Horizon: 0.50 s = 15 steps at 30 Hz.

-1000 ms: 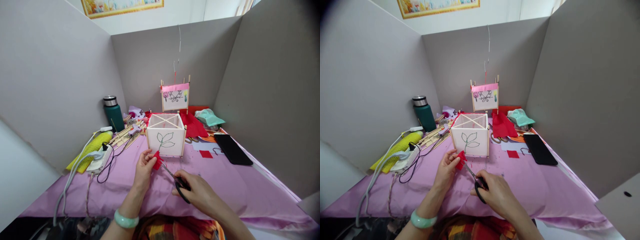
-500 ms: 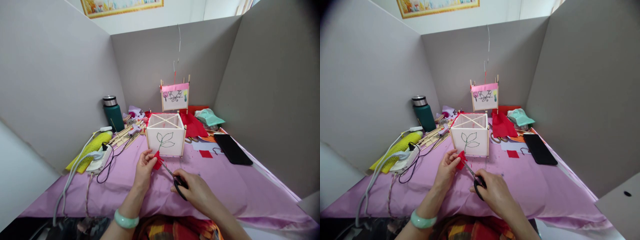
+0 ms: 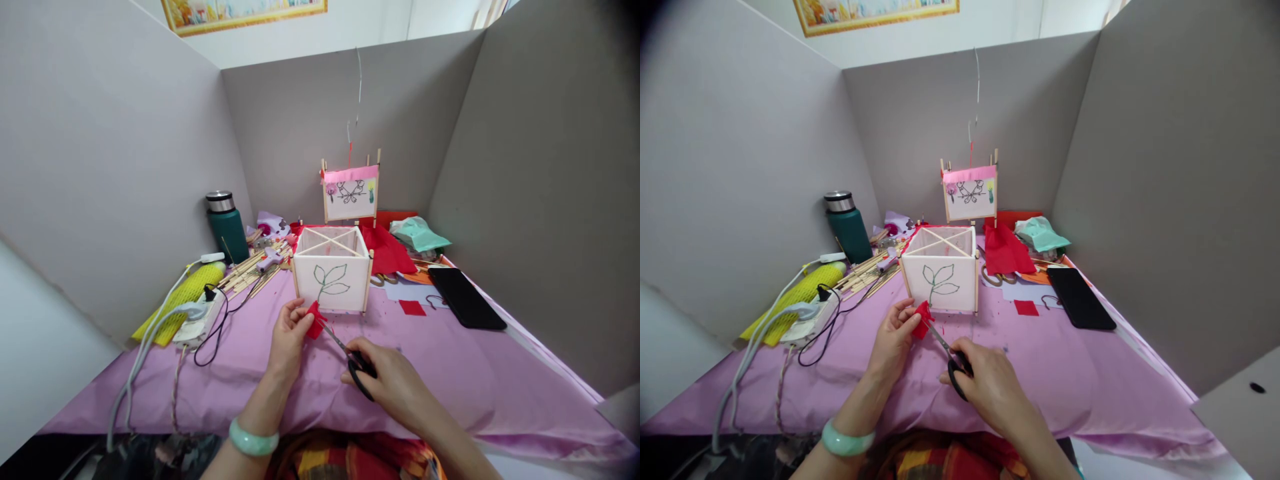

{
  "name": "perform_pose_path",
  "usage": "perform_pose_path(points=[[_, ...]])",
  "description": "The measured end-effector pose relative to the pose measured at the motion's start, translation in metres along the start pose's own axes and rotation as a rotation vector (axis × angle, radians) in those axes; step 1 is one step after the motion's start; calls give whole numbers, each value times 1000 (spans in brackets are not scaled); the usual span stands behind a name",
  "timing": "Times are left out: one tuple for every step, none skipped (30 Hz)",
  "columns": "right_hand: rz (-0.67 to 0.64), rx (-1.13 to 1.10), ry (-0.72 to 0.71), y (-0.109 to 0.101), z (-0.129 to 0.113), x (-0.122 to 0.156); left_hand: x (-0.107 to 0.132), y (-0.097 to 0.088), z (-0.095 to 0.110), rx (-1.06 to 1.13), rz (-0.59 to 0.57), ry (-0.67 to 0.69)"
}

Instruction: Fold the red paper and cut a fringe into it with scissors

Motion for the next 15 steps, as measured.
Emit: perform_pose_path(points=[[2, 0, -2, 0, 0, 0, 0, 0, 0, 0, -1, 2], [4, -1, -4, 0, 0, 0, 0, 0, 0, -2, -2, 3], [6, -1, -4, -1, 0, 0, 0, 0, 0, -5, -2, 3], [8, -2, -6, -1, -1, 0, 0, -1, 0, -6, -1, 1], [9, -2, -7, -1, -1, 1, 0, -1, 0, -7, -1, 0], [8, -3, -9, -1, -1, 1, 0, -1, 0, -6, -2, -2], [6, -3, -10, -1, -1, 1, 0, 0, 0, -4, -5, -2], [5, -2, -13, -1, -1, 1, 0, 0, 0, -4, -7, -2], [5, 0, -15, -1, -2, 1, 0, 0, 0, -4, -8, -1], [7, 3, -15, -1, -2, 1, 0, 0, 0, -4, -10, 1], [9, 7, -14, -1, -2, 1, 0, 0, 0, -5, -11, 4], [12, 9, -11, -1, -1, 1, 0, 0, 0, -5, -12, 7], [13, 12, -7, -1, -1, 0, 0, 0, 0, -5, -13, 9], [14, 14, -3, -1, -1, 0, 0, 0, -1, -5, -15, 9], [13, 17, 2, 0, 0, 0, 0, -1, -1, -5, -14, 9]])
Point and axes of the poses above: each hand's wrist, its own x-axis away from the middle knuckle, its own y-axis out of the palm, z = x × y, the point moved 10 cm from there along -x, towards the middle knuckle, and after that the axes turned 4 degrees about x, right-handed, at the moved point
